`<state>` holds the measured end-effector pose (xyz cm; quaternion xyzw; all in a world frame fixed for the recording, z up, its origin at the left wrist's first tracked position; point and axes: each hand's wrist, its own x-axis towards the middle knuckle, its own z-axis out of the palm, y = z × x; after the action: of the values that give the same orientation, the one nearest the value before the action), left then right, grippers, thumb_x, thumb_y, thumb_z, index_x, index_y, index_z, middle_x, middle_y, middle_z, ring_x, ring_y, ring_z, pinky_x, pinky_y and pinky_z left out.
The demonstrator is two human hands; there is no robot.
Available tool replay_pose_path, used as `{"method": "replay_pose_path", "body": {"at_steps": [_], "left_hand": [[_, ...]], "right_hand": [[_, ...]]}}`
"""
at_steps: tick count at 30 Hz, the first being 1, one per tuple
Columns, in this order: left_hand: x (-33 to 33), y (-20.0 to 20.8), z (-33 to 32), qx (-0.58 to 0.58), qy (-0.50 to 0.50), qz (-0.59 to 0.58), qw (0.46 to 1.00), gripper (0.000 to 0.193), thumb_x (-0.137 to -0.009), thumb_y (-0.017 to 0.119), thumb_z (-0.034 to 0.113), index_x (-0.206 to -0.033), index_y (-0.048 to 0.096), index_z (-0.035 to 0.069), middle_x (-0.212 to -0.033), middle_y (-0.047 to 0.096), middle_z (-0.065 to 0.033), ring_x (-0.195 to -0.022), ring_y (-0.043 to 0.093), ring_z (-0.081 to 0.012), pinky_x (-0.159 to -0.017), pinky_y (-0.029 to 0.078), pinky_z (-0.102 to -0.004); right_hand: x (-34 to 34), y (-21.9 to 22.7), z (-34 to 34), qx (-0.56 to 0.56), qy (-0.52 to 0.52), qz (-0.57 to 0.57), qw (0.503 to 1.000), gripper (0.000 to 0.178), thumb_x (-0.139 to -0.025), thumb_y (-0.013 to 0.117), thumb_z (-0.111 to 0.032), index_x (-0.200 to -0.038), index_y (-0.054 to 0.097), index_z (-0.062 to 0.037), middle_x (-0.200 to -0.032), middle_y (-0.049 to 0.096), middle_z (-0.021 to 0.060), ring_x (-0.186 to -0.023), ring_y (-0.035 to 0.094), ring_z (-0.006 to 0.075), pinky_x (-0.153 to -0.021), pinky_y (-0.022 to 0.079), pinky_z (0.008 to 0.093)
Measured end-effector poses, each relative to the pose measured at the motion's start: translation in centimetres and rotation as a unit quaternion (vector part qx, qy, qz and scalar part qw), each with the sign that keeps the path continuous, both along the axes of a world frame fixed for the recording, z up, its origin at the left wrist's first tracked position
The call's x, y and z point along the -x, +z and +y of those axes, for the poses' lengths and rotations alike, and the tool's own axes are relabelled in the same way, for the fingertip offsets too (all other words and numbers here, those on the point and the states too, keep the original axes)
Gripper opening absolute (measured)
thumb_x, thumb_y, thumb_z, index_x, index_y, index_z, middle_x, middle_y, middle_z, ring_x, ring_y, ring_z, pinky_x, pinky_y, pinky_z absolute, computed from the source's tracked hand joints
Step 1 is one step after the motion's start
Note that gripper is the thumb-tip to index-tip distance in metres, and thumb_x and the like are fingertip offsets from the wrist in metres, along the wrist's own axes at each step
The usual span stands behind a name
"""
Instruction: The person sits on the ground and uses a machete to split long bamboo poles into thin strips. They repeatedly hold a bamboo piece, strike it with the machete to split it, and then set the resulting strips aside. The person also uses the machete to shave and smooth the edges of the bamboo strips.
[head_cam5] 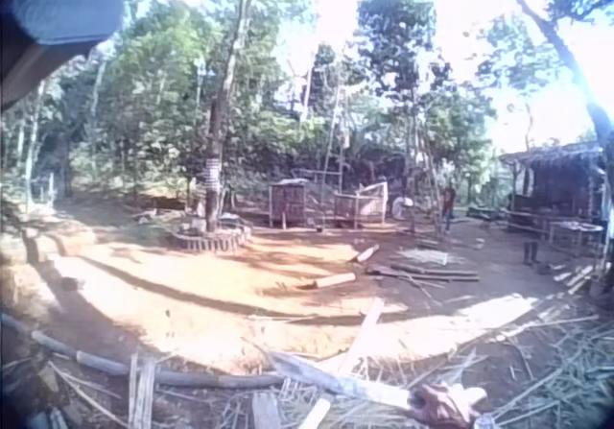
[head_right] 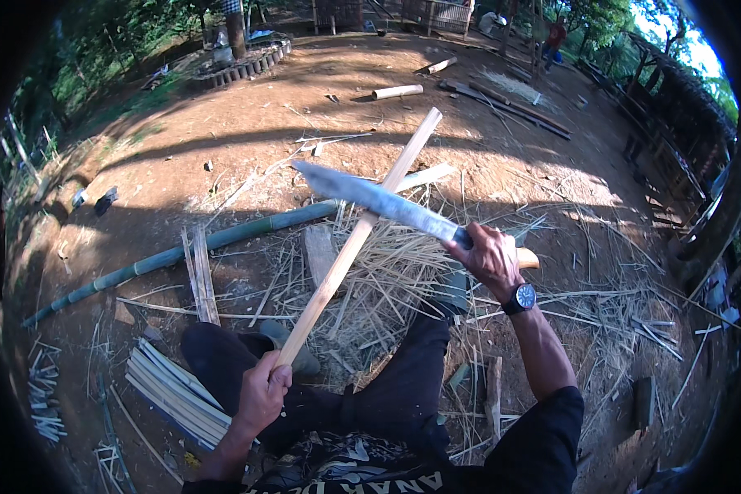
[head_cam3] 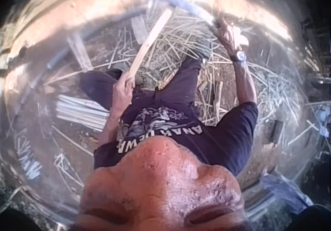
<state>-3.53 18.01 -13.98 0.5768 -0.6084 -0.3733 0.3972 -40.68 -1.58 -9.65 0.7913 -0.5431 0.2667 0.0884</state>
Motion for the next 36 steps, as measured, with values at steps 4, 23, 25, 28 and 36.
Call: {"method": "replay_pose_path", "body": {"at_steps": [4,23,25,28,36], "left_hand": [[-0.7,-0.5,0.7,0.0,-0.003,-0.012,1.0,0.017,-0.094,0.053,0.009,-0.106,0.056,-0.002,-0.062,0.055,-0.0095,-0.053,0.057,-0.0187,-0.051,0.044,-0.0317],[-1.0,-0.7,0.8,0.001,-0.011,-0.004,1.0,0.014,-0.093,0.055,0.008,-0.102,0.058,-0.002,-0.063,0.054,-0.0107,-0.054,0.056,-0.02,-0.053,0.044,-0.0317],[-1.0,-0.6,0.8,0.016,-0.007,-0.01,1.0,0.013,-0.092,0.055,0.007,-0.101,0.058,-0.002,-0.063,0.054,-0.0106,-0.055,0.056,-0.02,-0.053,0.044,-0.0316],[-0.6,-0.3,0.2,0.035,0.009,-0.005,0.999,0.016,-0.092,0.055,0.006,-0.105,0.058,-0.003,-0.065,0.055,-0.0113,-0.057,0.057,-0.0197,-0.054,0.045,-0.0312],[-0.4,0.2,-0.3,0.096,0.033,-0.044,0.994,0.028,-0.09,0.057,0.002,-0.117,0.057,-0.004,-0.076,0.061,-0.0146,-0.061,0.059,-0.0184,-0.058,0.048,-0.0298]], "right_hand": [[1.4,0.2,-1.9,-0.004,-0.049,-0.037,0.998,0.046,-0.085,0.062,-0.049,-0.075,0.058,-0.0038,-0.064,0.061,0.0166,-0.059,0.062,0.0339,-0.053,0.047,0.0432],[6.1,1.2,-6.0,-0.016,-0.255,-0.144,0.956,0.068,-0.091,0.045,-0.06,-0.066,0.058,0.0019,-0.057,0.055,0.0241,-0.058,0.057,0.0412,-0.056,0.042,0.0475],[7.2,0.8,-5.4,0.009,-0.241,-0.171,0.955,0.069,-0.092,0.043,-0.061,-0.066,0.057,0.0024,-0.058,0.055,0.0247,-0.057,0.055,0.0425,-0.056,0.041,0.0489],[5.0,-0.5,-2.7,0.041,-0.163,-0.119,0.979,0.056,-0.089,0.055,-0.053,-0.072,0.057,-0.0001,-0.059,0.056,0.0204,-0.058,0.058,0.0391,-0.054,0.043,0.046],[0.0,-0.7,1.1,0.035,0.023,0.005,0.999,0.047,-0.079,0.069,-0.05,-0.075,0.056,-0.0051,-0.068,0.062,0.0126,-0.059,0.063,0.0311,-0.053,0.049,0.041]]}}
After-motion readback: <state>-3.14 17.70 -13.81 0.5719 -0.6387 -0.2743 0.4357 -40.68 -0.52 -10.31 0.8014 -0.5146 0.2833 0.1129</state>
